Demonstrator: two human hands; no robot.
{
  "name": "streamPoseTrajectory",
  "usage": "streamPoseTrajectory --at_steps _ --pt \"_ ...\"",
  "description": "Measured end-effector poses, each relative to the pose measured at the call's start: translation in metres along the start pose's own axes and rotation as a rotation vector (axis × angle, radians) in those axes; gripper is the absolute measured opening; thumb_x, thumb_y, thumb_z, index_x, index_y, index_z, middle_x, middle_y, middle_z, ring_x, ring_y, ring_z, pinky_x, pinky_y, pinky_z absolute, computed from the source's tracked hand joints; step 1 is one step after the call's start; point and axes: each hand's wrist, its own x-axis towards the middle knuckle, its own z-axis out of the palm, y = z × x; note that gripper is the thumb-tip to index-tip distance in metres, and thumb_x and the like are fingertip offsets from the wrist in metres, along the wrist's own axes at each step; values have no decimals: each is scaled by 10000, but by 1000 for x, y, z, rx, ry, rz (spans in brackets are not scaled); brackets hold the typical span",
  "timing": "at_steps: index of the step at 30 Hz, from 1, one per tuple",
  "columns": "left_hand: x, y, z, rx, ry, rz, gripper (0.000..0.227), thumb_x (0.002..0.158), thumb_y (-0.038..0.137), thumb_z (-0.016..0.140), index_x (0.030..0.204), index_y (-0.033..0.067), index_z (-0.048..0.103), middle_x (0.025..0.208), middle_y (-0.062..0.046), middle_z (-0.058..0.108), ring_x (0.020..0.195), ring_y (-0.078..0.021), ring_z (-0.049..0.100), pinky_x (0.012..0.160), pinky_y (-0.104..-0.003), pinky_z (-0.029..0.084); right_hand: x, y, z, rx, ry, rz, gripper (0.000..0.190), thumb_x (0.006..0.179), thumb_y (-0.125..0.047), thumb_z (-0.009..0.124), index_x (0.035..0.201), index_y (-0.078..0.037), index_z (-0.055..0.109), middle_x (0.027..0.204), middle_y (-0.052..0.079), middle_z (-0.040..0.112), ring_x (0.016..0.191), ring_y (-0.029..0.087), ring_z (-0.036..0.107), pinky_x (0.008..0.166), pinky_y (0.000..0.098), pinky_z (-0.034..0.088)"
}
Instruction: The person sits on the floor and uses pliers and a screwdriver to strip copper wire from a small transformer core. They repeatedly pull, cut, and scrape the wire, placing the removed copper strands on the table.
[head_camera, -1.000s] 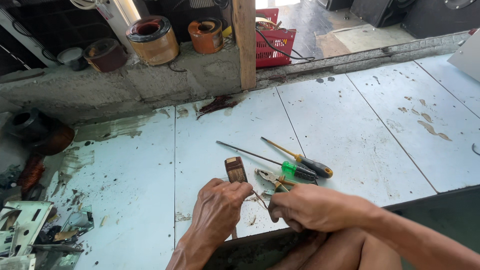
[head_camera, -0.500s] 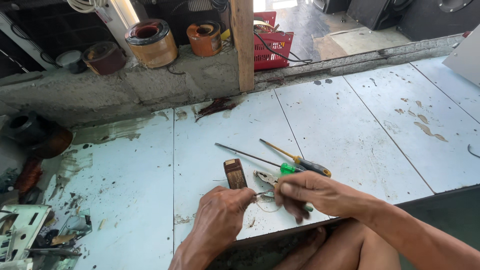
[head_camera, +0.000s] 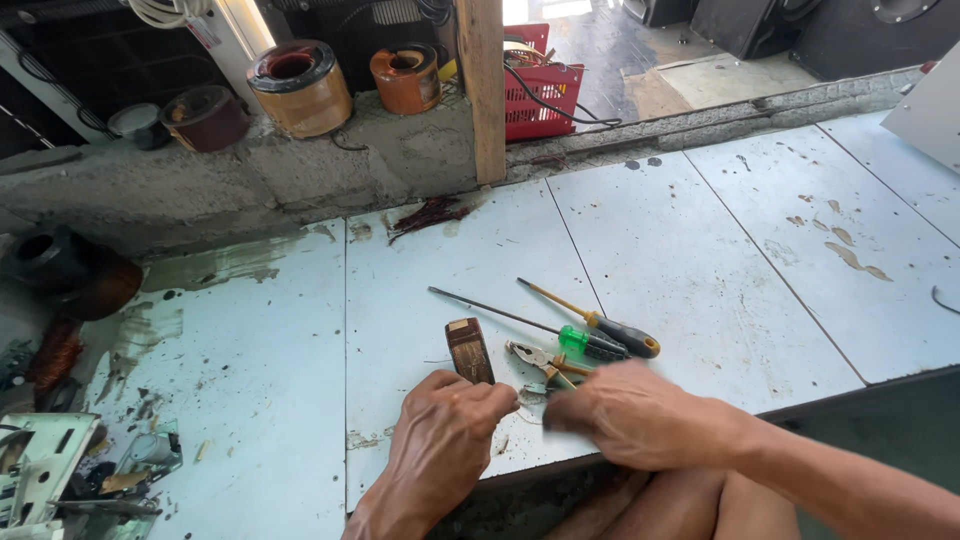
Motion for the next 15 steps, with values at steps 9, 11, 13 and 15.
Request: streamPoseTrajectory --at_steps 9,11,13,15 --pt "-1 -10 -2 -37 225 88 262 859 -110 582 897 145 627 668 6 688 487 -227 530 741 -350 467 20 15 28 223 260 129 168 1038 -308 486 1110 -263 631 541 -57 676 478 189 643 527 380 523" --pt "1 -17 9 3 165 113 291 806 -112 587 902 160 625 664 8 655 523 -242 563 739 -358 467 11 -1 16 134 94 93 183 1045 -298 435 1080 -269 612 606 6 660 544 281 624 558 435 469" --pt "-4 -16 17 35 93 124 329 753 -114 593 906 175 623 660 9 621 559 -257 595 736 -365 468 2 -8 4 54 -88 49 210 1053 -287 383 1049 -273 593 671 69 646 610 373 607 588 490 416" --pt "-4 -13 19 -86 106 97 249 817 -68 584 882 172 604 651 -13 648 573 -278 580 682 -384 438 -3 0 -15 919 -181 87 223 1001 -137 445 971 -70 656 601 85 658 491 169 572 445 294 504"
